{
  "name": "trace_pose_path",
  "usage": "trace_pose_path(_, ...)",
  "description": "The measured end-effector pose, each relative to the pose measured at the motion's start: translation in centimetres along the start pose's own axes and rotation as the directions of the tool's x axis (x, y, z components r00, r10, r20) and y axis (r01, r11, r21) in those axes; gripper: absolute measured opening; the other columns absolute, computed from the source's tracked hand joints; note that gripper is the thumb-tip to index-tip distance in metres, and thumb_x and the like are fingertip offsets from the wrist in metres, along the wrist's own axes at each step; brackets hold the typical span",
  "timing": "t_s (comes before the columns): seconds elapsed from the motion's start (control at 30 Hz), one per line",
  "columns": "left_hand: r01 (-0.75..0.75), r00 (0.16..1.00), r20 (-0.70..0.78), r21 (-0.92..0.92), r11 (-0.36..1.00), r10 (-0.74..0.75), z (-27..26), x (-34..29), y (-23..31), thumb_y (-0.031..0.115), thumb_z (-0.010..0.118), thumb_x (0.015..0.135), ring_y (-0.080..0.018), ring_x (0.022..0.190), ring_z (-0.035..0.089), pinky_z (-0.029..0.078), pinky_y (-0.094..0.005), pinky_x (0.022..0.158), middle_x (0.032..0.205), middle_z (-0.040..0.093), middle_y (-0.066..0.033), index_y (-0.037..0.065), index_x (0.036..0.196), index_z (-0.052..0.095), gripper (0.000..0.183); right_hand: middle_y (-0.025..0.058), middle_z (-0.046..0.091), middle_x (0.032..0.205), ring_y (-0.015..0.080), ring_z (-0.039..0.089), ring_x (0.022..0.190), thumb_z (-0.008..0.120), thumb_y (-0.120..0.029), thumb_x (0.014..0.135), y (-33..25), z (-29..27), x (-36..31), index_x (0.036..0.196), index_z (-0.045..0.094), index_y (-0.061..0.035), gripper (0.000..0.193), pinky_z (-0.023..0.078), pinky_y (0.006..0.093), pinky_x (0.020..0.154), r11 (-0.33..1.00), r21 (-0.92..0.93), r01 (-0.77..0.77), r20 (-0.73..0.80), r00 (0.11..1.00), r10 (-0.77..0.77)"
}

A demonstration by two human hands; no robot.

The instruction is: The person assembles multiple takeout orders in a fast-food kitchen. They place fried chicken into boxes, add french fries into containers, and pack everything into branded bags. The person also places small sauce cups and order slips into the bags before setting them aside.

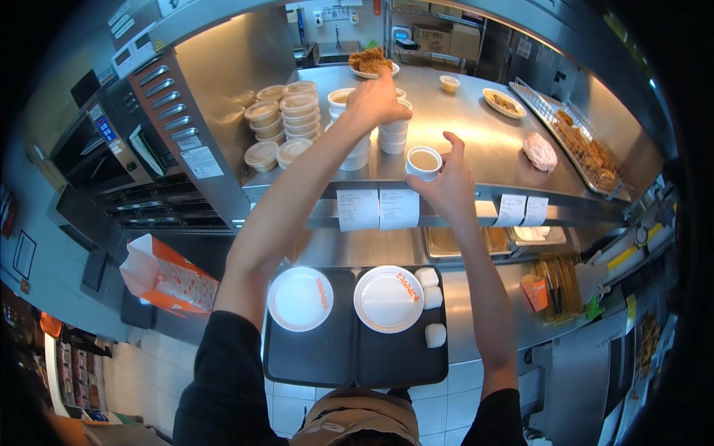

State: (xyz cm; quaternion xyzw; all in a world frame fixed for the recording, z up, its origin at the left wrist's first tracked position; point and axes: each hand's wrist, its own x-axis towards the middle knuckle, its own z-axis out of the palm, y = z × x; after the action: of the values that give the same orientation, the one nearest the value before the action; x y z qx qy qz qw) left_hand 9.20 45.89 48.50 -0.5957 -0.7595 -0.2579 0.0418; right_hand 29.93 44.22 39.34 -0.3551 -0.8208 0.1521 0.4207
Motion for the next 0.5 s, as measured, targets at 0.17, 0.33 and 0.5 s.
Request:
trace_pose_path(0.17,-0.051,0.995,-0.087,-0.042,0.998,0.047,-1.7,0.0,0.2,0.04,0.082,0.066,-0.0382,0.107,0.068,0.055,-0.0439,0.091,0.114,0.067,-0.026,-0.003,0.13,0.041,0.088,0.0141,0.067,0.098,0.0338,0.064,0.097,0.089,-0.02,0.066,1.0,-3.5,-7.5,0.141,0.037,-0.0042,0.092,0.048,0.0469,0.089,0.994,0.105,-0.038,0.087,0.996,0.029)
trace_pose_path(0.33,-0.183,0.981,-0.093,-0.199,0.963,0.168,-3.6,-5.2,1.1,0.043,0.086,0.065,-0.0295,0.093,0.069,0.055,-0.0377,0.08,0.103,0.067,-0.0165,0.003,0.126,0.047,0.083,0.0136,0.067,0.101,0.0322,0.063,0.099,0.089,-0.019,0.067,2.9,-2.8,-18.6,0.143,0.037,-0.0049,0.093,0.046,0.0457,0.092,0.99,0.051,-0.133,0.113,0.986,0.127)
trace_pose_path(0.5,-0.149,0.969,0.112,-0.449,0.881,0.221,-2.0,-17.6,0.5,0.024,0.087,0.069,-0.0158,0.084,0.063,0.05,-0.0298,0.068,0.104,0.061,-0.0093,0.005,0.132,0.041,0.081,0.0165,0.063,0.114,0.0303,0.061,0.108,0.089,-0.012,0.069,4.3,0.2,-30.9,0.144,0.036,-0.0017,0.093,0.045,0.0453,0.098,0.967,0.062,-0.245,0.156,0.96,0.233)
